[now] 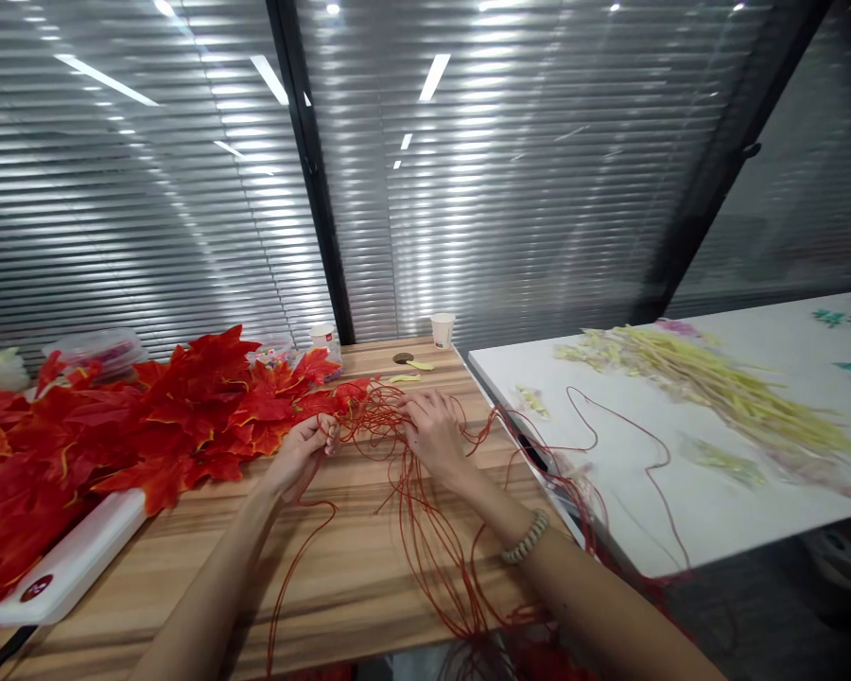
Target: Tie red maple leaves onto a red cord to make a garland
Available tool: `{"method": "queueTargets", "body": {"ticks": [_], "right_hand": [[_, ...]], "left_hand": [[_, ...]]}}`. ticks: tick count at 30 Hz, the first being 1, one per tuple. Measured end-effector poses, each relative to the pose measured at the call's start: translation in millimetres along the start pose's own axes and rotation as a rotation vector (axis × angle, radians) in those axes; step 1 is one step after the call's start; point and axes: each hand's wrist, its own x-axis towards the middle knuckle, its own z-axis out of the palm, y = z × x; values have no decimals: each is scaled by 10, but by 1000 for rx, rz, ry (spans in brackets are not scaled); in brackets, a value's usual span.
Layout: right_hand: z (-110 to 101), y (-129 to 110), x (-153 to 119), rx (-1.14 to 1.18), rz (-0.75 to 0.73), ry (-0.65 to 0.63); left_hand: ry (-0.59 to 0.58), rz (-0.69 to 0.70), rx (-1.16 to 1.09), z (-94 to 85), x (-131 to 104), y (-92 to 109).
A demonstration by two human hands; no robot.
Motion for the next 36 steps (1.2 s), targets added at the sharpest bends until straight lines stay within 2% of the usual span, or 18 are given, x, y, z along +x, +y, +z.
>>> {"method": "queueTargets", "body": {"ticks": [9,15,24,28,32,36], "right_hand": [[39,-66,-8,137,-63,58],[28,-118,-14,183,-153,36],[69,-105,-47,196,-282,-21],[48,-107,-51,215,-320,-110],[-13,-140,-54,237,-308,-240],[-31,-163,-36,282,-259,-270]], "left_hand": [[25,-75,110,38,-27,91],[20,-108,247,31,-26,78],[-91,-3,591,-77,-5,9],[-180,45,675,-77,0,9],[-177,29,743,-63,3,8],[-190,43,782,-60,10,-10]]}}
